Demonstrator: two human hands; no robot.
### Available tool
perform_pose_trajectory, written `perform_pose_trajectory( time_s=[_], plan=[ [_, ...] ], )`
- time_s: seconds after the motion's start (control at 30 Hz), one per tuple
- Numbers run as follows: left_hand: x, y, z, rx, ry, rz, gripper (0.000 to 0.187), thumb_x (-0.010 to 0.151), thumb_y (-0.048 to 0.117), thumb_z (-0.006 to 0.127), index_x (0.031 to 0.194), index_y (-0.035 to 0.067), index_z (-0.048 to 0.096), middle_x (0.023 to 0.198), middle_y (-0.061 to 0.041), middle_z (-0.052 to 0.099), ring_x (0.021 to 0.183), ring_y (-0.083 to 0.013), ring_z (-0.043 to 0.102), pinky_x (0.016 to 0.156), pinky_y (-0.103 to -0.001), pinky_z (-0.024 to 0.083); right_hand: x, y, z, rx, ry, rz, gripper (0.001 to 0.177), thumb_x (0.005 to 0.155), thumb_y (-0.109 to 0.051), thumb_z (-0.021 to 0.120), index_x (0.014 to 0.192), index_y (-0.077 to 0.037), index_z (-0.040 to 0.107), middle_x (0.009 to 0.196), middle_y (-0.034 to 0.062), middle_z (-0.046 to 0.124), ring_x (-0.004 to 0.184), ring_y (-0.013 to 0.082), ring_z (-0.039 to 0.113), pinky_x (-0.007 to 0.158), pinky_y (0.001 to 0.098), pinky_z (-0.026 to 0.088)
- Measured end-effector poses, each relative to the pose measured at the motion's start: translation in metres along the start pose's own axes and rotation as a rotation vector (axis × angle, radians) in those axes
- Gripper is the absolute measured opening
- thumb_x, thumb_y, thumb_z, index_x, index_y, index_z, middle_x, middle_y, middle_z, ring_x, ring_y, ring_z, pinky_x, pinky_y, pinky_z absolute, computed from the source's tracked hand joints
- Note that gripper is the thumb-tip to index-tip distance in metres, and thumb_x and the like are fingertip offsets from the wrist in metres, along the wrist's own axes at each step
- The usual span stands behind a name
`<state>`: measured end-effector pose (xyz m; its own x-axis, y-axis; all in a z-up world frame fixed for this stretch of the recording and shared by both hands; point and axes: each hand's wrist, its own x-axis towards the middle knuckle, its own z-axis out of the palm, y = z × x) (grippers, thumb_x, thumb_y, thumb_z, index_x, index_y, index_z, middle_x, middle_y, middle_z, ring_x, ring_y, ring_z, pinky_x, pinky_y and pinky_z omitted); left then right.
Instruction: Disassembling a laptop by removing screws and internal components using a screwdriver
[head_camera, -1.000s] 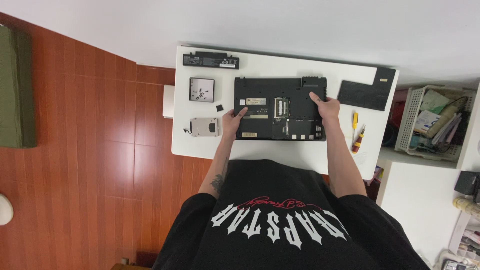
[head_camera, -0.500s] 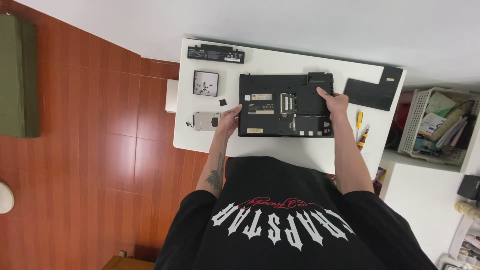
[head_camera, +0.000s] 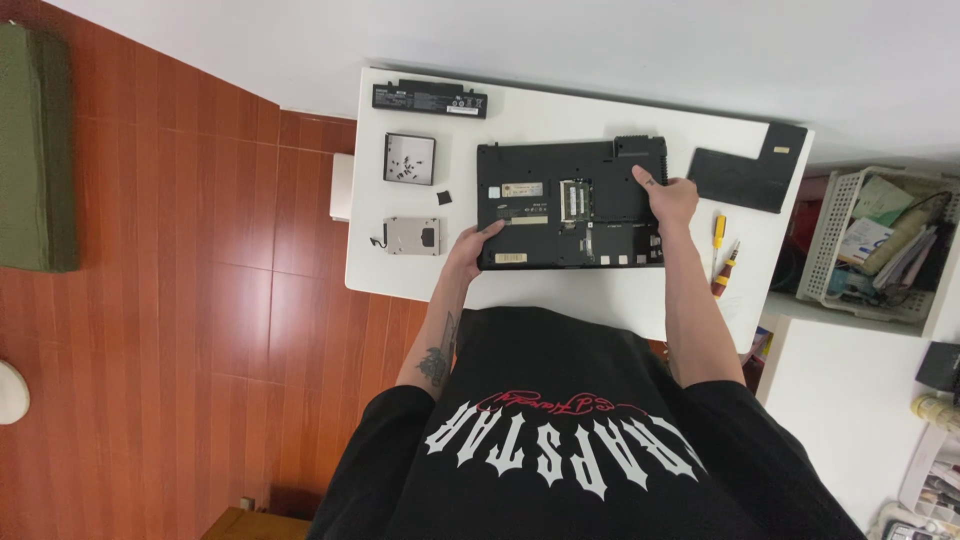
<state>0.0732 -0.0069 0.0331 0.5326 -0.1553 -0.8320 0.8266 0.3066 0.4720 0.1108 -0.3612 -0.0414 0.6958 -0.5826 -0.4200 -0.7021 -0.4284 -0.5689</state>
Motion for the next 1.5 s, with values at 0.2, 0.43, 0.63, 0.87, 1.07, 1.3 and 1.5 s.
perform_pose_trajectory(
  time_s=[0.2,0.43,0.63,0.87,1.07,1.3,1.5],
  plan=[
    [0.013,0.0,0.007,0.109,0.195,0.088,0.059,0.07,0.029,0.086,0.113,-0.003,0.062,0.097,-0.025,0.065,0.096,-0.0338,0.064,0.077,-0.044,0.055,0.011,0.003,0.001,0.1,0.007,0.082,0.083,0.07,-0.059,0.088,0.11,0.008,0.06,0.105,0.0274,0.061,0.107,0.0433,0.056,0.087,0.0499,0.05],
    [-0.003,0.009,0.011,0.213,0.162,0.102,0.067,0.075,0.038,0.082,0.121,-0.004,0.058,0.109,-0.028,0.061,0.11,-0.0385,0.057,0.086,-0.047,0.05,-0.02,-0.044,-0.03,0.029,-0.233,0.114,0.093,0.079,-0.066,0.075,0.123,0.011,0.05,0.123,0.0325,0.05,0.119,0.0466,0.044,0.095,0.0601,0.04],
    [-0.002,0.006,0.014,0.253,0.219,0.096,0.07,0.071,0.045,0.083,0.114,-0.006,0.062,0.102,-0.029,0.063,0.106,-0.04,0.059,0.085,-0.047,0.05,0.033,-0.02,0.001,-0.011,-0.086,0.088,0.078,0.088,-0.071,0.061,0.099,0.006,0.06,0.086,0.0198,0.057,0.08,0.0282,0.061,0.057,0.0461,0.043],
    [0.076,-0.045,-0.03,0.328,0.363,0.184,0.057,0.071,0.049,0.081,0.089,-0.004,0.07,0.062,-0.015,0.063,0.065,-0.0244,0.066,0.057,-0.032,0.05,0.029,-0.02,0.01,0.082,-0.006,0.098,0.07,0.087,-0.069,0.063,0.078,0.001,0.06,0.08,0.0175,0.058,0.078,0.0287,0.061,0.064,0.0454,0.046],
    [0.078,-0.037,-0.032,0.435,0.357,0.24,0.056,0.072,0.053,0.079,0.085,-0.001,0.07,0.058,-0.011,0.062,0.058,-0.0176,0.063,0.048,-0.029,0.044,0.035,-0.011,0.016,0.122,0.056,0.142,0.072,0.081,-0.065,0.071,0.097,0.004,0.064,0.096,0.0225,0.063,0.096,0.0355,0.063,0.075,0.0488,0.049],
    [0.083,-0.052,-0.033,0.493,0.403,0.261,0.061,0.073,0.055,0.078,0.089,-0.003,0.07,0.064,-0.014,0.063,0.063,-0.0203,0.062,0.05,-0.032,0.045,0.02,-0.012,0.011,-0.338,0.067,-0.113,0.071,0.098,-0.064,0.048,0.054,-0.008,0.059,0.056,0.0129,0.058,0.059,0.0291,0.065,0.049,0.0384,0.05],
    [0.101,-0.064,-0.047,0.648,0.421,0.286,0.069,0.078,0.065,0.069,0.089,-0.003,0.069,0.068,-0.017,0.065,0.066,-0.0257,0.066,0.049,-0.035,0.048,0.026,-0.041,-0.021,-0.562,-0.084,-0.336,0.056,0.089,-0.053,0.064,0.111,-0.001,0.063,0.097,0.0225,0.063,0.092,0.0387,0.065,0.071,0.0484,0.056]
  ],
)
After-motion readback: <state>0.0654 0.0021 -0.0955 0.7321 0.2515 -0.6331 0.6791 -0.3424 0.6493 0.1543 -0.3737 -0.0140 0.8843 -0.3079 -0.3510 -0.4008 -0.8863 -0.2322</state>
